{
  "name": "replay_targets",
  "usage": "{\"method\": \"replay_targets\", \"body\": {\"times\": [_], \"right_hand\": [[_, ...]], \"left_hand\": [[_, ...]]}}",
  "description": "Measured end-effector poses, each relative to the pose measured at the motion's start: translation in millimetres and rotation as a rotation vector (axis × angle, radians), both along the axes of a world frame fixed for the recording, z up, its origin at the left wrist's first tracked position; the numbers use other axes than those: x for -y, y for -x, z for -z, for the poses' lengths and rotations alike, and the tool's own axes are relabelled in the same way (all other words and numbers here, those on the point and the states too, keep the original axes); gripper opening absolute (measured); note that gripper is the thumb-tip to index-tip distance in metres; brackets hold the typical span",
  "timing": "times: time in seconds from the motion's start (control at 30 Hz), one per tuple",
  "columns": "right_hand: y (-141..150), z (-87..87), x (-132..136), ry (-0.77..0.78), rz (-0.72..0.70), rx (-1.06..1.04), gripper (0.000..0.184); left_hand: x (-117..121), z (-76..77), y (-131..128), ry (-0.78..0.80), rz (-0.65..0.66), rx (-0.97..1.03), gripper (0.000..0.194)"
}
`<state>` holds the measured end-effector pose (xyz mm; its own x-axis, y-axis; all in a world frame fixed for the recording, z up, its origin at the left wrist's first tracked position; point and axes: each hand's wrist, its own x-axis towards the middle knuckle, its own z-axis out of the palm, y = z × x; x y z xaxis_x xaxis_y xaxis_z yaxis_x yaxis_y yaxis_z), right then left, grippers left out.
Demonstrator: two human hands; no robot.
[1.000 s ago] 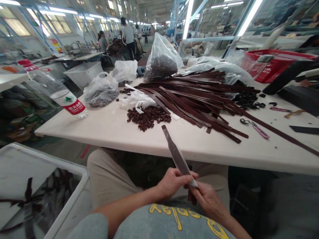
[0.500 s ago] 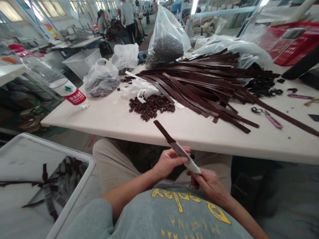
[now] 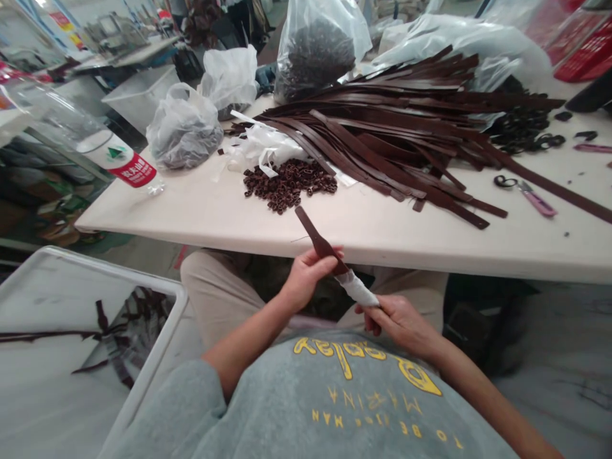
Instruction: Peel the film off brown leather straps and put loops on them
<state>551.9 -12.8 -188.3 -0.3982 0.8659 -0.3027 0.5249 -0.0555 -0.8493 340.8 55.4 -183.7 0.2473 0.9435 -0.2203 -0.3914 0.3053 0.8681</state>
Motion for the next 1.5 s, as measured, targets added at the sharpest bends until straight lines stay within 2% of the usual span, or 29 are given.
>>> {"method": "replay_targets", "body": {"times": [0.03,0.1,0.17,0.27,0.4,0.5,0.6,0.73,0.83,0.93,1.03,1.07,1.1,1.13,1.2,1.3,1.4,1.5], "right_hand": [[-2.0,-2.0,-1.5,0.028,-0.015,-0.001,0.034],[-4.0,-6.9,-4.7,0.041,-0.027,0.006,0.026],[-1.4,-12.3,-8.5,0.038,-0.008,-0.015,0.022],[8.7,-17.8,-14.0,0.058,0.070,-0.101,0.024],[8.8,-18.5,-15.3,0.095,0.077,-0.096,0.039],[-15.9,-16.8,-8.0,0.151,0.071,-0.047,0.047],[-55.0,-14.4,4.8,0.144,0.117,0.016,0.055],[-108.4,-13.0,20.0,0.195,0.165,0.112,0.062],[-140.6,-15.8,23.2,0.232,0.188,0.203,0.068],[-155.8,-22.3,21.0,0.104,0.296,0.405,0.074],[-139.4,-30.0,17.3,-0.196,0.594,0.575,0.069],[-126.4,-31.7,15.5,-0.292,0.681,0.560,0.062],[-110.5,-32.4,13.3,-0.357,0.709,0.487,0.053],[-92.9,-32.1,10.5,-0.414,0.690,0.401,0.045],[-57.5,-28.2,3.3,-0.475,0.529,0.244,0.035],[-18.6,-18.6,-8.3,-0.376,0.299,0.077,0.029],[-6.2,-13.0,-15.5,-0.207,0.224,0.019,0.022],[-12.8,-13.3,-17.7,-0.152,0.218,0.014,0.020]], "left_hand": [[-9.1,-1.4,8.2,-0.021,-0.075,-0.009,0.035],[-23.9,-3.4,22.5,-0.075,-0.141,-0.080,0.031],[-30.1,-4.5,30.8,-0.120,-0.104,-0.154,0.030],[-26.7,-6.9,33.9,-0.128,-0.039,-0.158,0.036],[-25.1,-13.7,40.2,-0.083,-0.123,-0.093,0.042],[-30.5,-15.9,51.0,-0.049,-0.209,-0.087,0.041],[-32.4,-10.1,58.2,-0.024,-0.232,-0.134,0.043],[-25.2,2.4,54.8,-0.001,-0.115,-0.251,0.040],[-16.2,6.3,45.5,0.057,-0.025,-0.227,0.041],[-6.7,6.7,34.0,0.144,0.079,-0.140,0.050],[2.5,8.0,22.5,0.203,0.112,-0.093,0.054],[5.4,8.6,18.8,0.216,0.116,-0.084,0.054],[8.2,9.2,15.2,0.226,0.121,-0.076,0.054],[10.7,9.6,11.7,0.235,0.129,-0.067,0.055],[15.0,9.8,5.7,0.246,0.153,-0.052,0.055],[18.6,8.9,1.3,0.251,0.186,-0.043,0.056],[17.8,8.5,5.5,0.222,0.217,-0.070,0.055],[14.1,9.2,15.2,0.167,0.235,-0.142,0.046]]}}
